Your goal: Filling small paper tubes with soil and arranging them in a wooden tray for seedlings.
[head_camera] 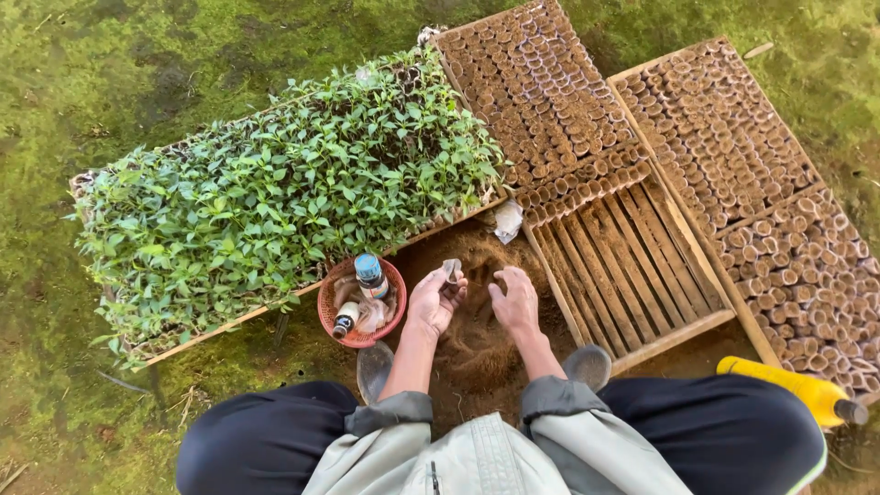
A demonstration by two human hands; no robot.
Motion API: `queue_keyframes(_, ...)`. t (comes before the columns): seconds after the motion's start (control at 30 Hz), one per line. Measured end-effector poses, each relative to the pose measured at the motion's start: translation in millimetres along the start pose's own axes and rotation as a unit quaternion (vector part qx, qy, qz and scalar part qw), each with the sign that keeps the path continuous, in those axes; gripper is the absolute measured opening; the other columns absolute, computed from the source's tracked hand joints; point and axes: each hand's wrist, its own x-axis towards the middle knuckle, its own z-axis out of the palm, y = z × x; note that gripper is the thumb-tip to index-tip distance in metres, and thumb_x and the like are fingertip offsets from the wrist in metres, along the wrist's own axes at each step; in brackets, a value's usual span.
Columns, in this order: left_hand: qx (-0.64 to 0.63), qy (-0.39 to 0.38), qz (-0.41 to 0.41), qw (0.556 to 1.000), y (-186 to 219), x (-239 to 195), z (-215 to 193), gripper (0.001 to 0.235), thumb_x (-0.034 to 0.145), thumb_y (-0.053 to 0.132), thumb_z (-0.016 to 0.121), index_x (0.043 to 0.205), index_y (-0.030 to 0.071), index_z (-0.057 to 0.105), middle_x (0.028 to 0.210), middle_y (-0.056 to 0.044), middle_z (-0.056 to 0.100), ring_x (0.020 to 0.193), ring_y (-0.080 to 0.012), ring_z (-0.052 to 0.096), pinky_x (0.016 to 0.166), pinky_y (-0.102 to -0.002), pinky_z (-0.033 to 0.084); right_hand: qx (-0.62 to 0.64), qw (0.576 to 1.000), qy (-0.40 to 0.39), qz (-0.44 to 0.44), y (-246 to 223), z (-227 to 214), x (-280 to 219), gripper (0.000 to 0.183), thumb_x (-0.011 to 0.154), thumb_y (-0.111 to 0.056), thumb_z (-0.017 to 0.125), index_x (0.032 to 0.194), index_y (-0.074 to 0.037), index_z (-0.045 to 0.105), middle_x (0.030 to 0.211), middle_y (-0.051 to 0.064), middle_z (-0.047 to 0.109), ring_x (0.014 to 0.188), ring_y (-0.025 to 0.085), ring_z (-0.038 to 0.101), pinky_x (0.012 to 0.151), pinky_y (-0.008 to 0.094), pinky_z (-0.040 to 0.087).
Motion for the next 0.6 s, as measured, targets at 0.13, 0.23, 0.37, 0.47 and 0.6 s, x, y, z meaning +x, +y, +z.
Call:
queue_keyframes(0.13,0.001,0.002,-0.001,1.0,8,6,10,0.009,0.101,0.017,0.065,0.097,0.009,0.065,0.095,-0.021,0.076,0.076,-0.0294,0.078,0.07,-0.039,0.068,-0.029,0.998,-0.04,0.031,16,10,18,0.032,0.084,-0.031,0.075,0.114,-0.021,0.073,0.128,0.008,0.066,0.126,0.029,0.061,0.107,0.044,0.05)
queue_keyframes(0.23,-0.005,0.002,-0.001,1.0,11,1,23,0.01,0.102,0.018,0.064,0.099,0.009,0.064,0.095,-0.021,0.076,0.077,-0.0295,0.077,0.07,-0.038,0.067,-0.079,0.992,-0.085,0.045,28,20,30,0.039,0.083,-0.03,0.074,0.121,-0.02,0.072,0.13,0.008,0.065,0.125,0.03,0.062,0.108,0.044,0.05)
queue_keyframes(0.37,0.007,-0.008,-0.007,1.0,6,-1,24,0.01,0.101,0.018,0.065,0.1,0.009,0.067,0.096,-0.021,0.077,0.08,-0.0313,0.078,0.074,-0.041,0.067,-0.186,0.977,-0.101,-0.005,21,25,25,0.065,0.087,-0.02,0.068,0.145,-0.002,0.047,0.149,0.025,0.044,0.14,0.041,0.044,0.116,0.046,0.043)
queue_keyframes(0.47,0.006,-0.006,-0.006,1.0,-4,-5,16,0.01,0.101,0.018,0.065,0.1,0.009,0.068,0.097,-0.021,0.077,0.081,-0.0314,0.078,0.075,-0.041,0.067,-0.229,0.967,-0.104,-0.043,41,48,11,0.067,0.087,-0.015,0.068,0.145,0.006,0.043,0.146,0.03,0.042,0.139,0.045,0.043,0.112,0.047,0.047)
queue_keyframes(0.6,0.003,-0.012,-0.002,1.0,-9,-10,19,0.012,0.102,0.018,0.062,0.1,0.008,0.068,0.097,-0.021,0.077,0.082,-0.0317,0.078,0.076,-0.041,0.067,-0.323,0.932,-0.08,-0.142,54,62,-18,0.047,0.085,-0.013,0.061,0.129,0.002,0.054,0.127,0.021,0.054,0.123,0.037,0.056,0.1,0.037,0.053)
